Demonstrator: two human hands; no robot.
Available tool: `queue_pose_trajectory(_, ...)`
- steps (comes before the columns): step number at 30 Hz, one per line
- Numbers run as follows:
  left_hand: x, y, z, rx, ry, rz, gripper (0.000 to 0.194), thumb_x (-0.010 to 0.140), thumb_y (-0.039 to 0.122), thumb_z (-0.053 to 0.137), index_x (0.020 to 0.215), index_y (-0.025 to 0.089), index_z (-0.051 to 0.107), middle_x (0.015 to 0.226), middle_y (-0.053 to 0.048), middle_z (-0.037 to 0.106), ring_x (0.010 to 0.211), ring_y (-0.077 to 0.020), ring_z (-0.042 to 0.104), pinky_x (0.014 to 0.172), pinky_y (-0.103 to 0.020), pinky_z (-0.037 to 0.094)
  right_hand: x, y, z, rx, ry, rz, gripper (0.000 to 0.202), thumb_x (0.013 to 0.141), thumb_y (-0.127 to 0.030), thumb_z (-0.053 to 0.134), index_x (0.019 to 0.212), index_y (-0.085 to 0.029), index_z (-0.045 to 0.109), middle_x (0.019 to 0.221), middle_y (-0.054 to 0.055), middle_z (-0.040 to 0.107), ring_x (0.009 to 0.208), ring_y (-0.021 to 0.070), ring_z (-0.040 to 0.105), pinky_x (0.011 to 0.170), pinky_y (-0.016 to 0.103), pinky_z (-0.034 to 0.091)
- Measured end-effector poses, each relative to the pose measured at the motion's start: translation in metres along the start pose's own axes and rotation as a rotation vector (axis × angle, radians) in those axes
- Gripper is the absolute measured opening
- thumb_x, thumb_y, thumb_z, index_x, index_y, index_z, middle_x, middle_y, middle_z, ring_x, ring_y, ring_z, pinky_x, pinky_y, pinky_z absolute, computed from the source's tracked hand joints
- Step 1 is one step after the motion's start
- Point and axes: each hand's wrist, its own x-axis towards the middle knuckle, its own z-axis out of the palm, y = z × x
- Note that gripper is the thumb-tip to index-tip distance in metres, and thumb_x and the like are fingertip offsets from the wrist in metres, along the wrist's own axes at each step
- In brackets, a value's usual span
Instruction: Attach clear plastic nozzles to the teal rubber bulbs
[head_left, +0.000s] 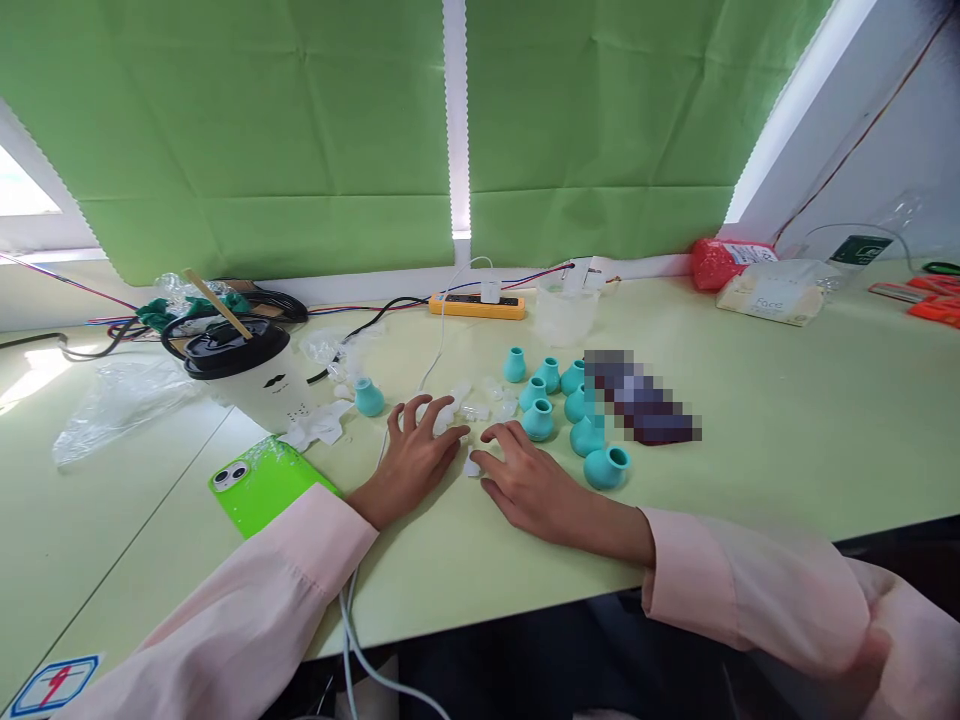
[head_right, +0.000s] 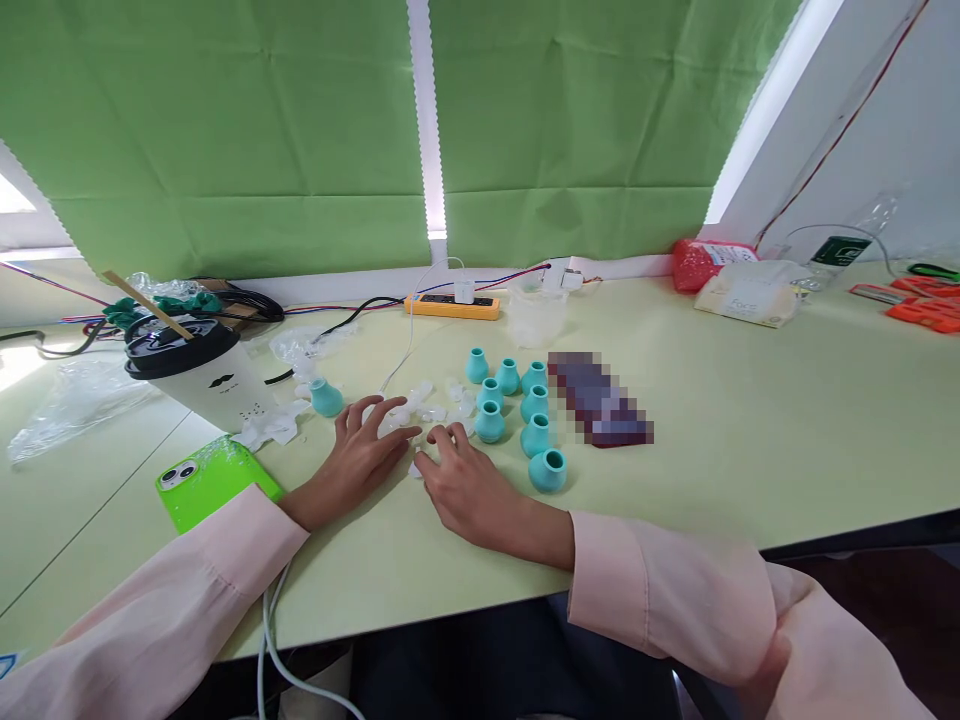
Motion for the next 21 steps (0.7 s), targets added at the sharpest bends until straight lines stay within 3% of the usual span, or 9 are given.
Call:
queue_pose_trajectory(7,0.006,0.012,0.002,0.034,0.003,-0.049,0.022,0.079,0.02,0.042,0.091,0.025,0.06,0.124,-0.008,0.036,0.111,-0.033,0.026,0.082,-0.054,0.024,-0.001,-0.003,-0.015,-0.133,0.028,-0.035,0.033,0.073,-0.017,0.046,0.105,-0.008,0.047,0.111,0.019,0.041,0.108,0.032,0.031,0.084,0.042,0.038)
queue_pose_trajectory(11,0.006,0.015,-0.001,0.074,0.0,-0.083,0.019,0.078,0.018,0.044,0.078,0.02,0.063,0.117,-0.01,0.043,0.106,-0.0328,0.032,0.079,-0.052,0.027,-0.001,-0.006,-0.019,-0.2,-0.061,0.068,0.038,0.071,-0.02,0.048,0.108,-0.009,0.046,0.103,0.019,0.045,0.095,0.0333,0.041,0.06,0.037,0.045)
queue_pose_trajectory(15,0.005,0.01,0.002,0.043,0.08,-0.084,0.016,0.077,0.02,0.046,0.076,0.018,0.062,0.111,-0.009,0.049,0.104,-0.0315,0.034,0.077,-0.049,0.03,-0.002,-0.005,-0.018,-0.207,-0.203,0.152,0.028,0.073,-0.018,0.046,0.1,-0.012,0.05,0.093,0.015,0.049,0.077,0.0264,0.05,0.043,0.028,0.041)
queue_pose_trajectory(18,0.005,0.008,0.002,-0.075,0.191,-0.068,0.014,0.077,0.02,0.048,0.076,0.018,0.062,0.104,-0.008,0.054,0.099,-0.0285,0.038,0.075,-0.045,0.034,-0.003,0.0,-0.013,-0.162,-0.231,0.126,0.017,0.074,-0.009,0.043,0.086,-0.014,0.054,0.086,0.011,0.052,0.069,0.021,0.052,0.043,0.027,0.041)
queue_pose_trajectory(21,0.004,0.01,-0.006,-0.39,0.296,-0.07,0.012,0.075,0.02,0.052,0.076,0.016,0.063,0.085,-0.007,0.061,0.084,-0.021,0.047,0.07,-0.036,0.039,-0.001,0.006,-0.011,-0.009,-0.095,0.119,0.017,0.075,-0.01,0.046,0.089,-0.012,0.054,0.087,0.011,0.055,0.076,0.0216,0.054,0.054,0.031,0.045)
